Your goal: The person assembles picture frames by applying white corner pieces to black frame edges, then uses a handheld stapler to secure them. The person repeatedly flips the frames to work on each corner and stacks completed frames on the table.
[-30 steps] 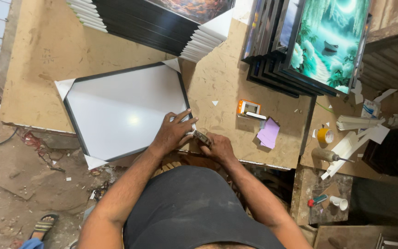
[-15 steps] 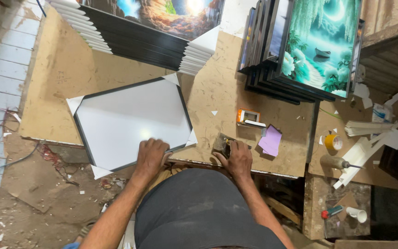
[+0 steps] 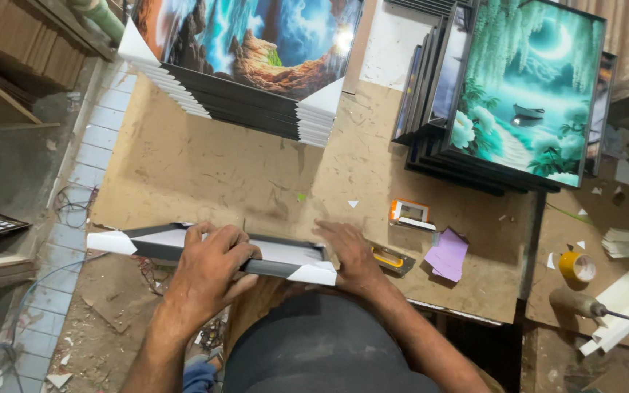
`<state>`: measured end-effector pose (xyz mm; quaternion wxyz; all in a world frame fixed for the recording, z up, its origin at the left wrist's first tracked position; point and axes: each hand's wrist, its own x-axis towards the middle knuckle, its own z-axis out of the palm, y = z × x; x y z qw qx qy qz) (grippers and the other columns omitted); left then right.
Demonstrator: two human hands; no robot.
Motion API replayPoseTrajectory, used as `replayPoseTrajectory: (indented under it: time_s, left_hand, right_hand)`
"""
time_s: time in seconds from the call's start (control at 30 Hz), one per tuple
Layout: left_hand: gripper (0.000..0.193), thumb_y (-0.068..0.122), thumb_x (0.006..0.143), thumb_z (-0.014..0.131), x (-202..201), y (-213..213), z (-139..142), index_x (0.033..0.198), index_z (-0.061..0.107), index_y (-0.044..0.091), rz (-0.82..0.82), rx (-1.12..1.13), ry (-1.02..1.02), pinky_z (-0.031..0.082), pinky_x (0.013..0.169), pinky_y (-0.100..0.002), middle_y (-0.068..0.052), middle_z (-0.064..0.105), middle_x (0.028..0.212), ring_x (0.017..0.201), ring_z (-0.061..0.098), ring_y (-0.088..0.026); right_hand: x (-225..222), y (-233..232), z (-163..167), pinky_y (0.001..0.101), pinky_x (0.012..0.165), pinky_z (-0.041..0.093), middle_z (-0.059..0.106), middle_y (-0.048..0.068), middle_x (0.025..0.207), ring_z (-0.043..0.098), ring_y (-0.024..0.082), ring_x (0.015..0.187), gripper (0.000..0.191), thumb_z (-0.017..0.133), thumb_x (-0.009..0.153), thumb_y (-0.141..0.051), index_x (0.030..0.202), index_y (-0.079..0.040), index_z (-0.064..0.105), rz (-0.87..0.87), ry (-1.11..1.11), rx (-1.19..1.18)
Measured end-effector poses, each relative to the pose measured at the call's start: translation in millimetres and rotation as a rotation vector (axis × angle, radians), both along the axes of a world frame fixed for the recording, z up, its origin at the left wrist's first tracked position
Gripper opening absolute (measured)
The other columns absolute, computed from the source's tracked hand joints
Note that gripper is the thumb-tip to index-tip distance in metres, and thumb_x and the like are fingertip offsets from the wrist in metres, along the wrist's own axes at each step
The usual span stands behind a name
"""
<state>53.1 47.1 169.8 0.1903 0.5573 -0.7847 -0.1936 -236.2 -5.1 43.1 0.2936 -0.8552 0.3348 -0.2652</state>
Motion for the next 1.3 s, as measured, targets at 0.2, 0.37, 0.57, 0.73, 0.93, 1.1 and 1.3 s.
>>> replayPoseTrajectory:
  time_s: [0.2, 0.37, 0.57, 0.73, 0.93, 1.1, 1.3]
  left_hand:
    - [0.041, 0.029, 0.074, 0.087, 26.0, -5.9, 21.0, 0.110, 0.070, 0.021, 0.246, -0.335, -0.006, 0.038, 0.107, -0.049, -0.001, 0.060, 0.105, 0.103, 0.059, -0.022]
    - [0.064, 0.042, 0.092, 0.087, 82.9, -15.4, 8.8, 0.139, 0.058, 0.010, 0.593, -0.561, 0.133, 0.038, 0.118, -0.045, -0.011, 0.046, 0.139, 0.133, 0.045, -0.028]
    - [0.074, 0.062, 0.106, 0.057, 173.7, -62.2, -23.4, 0.142, 0.056, -0.003, 0.571, -0.245, 0.434, 0.048, 0.111, -0.038, -0.019, 0.064, 0.130, 0.124, 0.062, -0.025]
    - [0.068, 0.057, 0.110, 0.045, 201.2, -139.8, -53.5, 0.136, 0.063, -0.004, 0.604, 0.004, 0.825, 0.047, 0.098, -0.031, -0.019, 0.069, 0.118, 0.109, 0.060, -0.018]
    - [0.062, 0.053, 0.112, 0.039, 230.0, -237.3, -54.8, 0.130, 0.061, -0.001, 0.348, -0.298, 0.452, 0.039, 0.111, -0.046, -0.029, 0.058, 0.143, 0.139, 0.048, -0.045]
    - [0.074, 0.053, 0.099, 0.063, 242.7, -258.1, -66.5, 0.151, 0.053, 0.000, 0.296, -0.200, 0.221, 0.039, 0.111, -0.054, -0.029, 0.056, 0.150, 0.140, 0.050, -0.046]
    - [0.067, 0.035, 0.083, 0.081, 260.4, -256.4, -67.0, 0.145, 0.065, 0.017, 0.354, 0.037, 0.159, 0.055, 0.090, -0.046, -0.021, 0.072, 0.118, 0.109, 0.070, -0.039]
  right_hand:
    - [16.6, -1.8, -9.2, 0.0310, 0.068, 0.054, 0.072, 0.007, 0.081, 0.070, 0.016, 0.075, 0.016, 0.080, 0.089, -0.013, 0.098, -0.003, 0.070, -0.137, -0.247, 0.508]
    - [24.6, -17.0, 19.9, 0.0296, 0.079, 0.053, 0.070, 0.007, 0.104, 0.064, 0.017, 0.091, 0.029, 0.070, 0.098, -0.013, 0.121, 0.003, 0.064, -0.225, -0.597, 0.457]
    - [57.2, -92.8, 86.2, 0.0351, 0.093, 0.056, 0.067, 0.011, 0.125, 0.068, 0.018, 0.107, 0.047, 0.055, 0.103, -0.019, 0.145, -0.001, 0.047, -0.670, -0.914, 0.689]
    - [88.4, -178.5, 97.6, 0.0343, 0.108, 0.047, 0.061, 0.014, 0.136, 0.060, 0.019, 0.122, 0.058, 0.064, 0.103, -0.021, 0.150, 0.005, 0.041, -0.626, -0.771, 0.544]
    - [112.6, -269.1, 94.1, 0.0353, 0.117, 0.040, 0.061, 0.015, 0.144, 0.053, 0.022, 0.137, 0.078, 0.064, 0.102, -0.044, 0.155, 0.007, 0.038, -0.665, -0.602, 0.635]
    - [112.8, -234.1, 100.5, 0.0403, 0.108, 0.043, 0.056, 0.022, 0.144, 0.056, 0.031, 0.132, 0.082, 0.071, 0.096, -0.045, 0.153, 0.005, 0.040, -0.873, 0.045, 0.152]
    - [114.8, -179.7, 108.8, 0.0407, 0.076, 0.057, 0.076, 0.017, 0.098, 0.075, 0.031, 0.089, 0.041, 0.082, 0.080, -0.026, 0.114, -0.005, 0.071, -0.797, 0.285, 0.169]
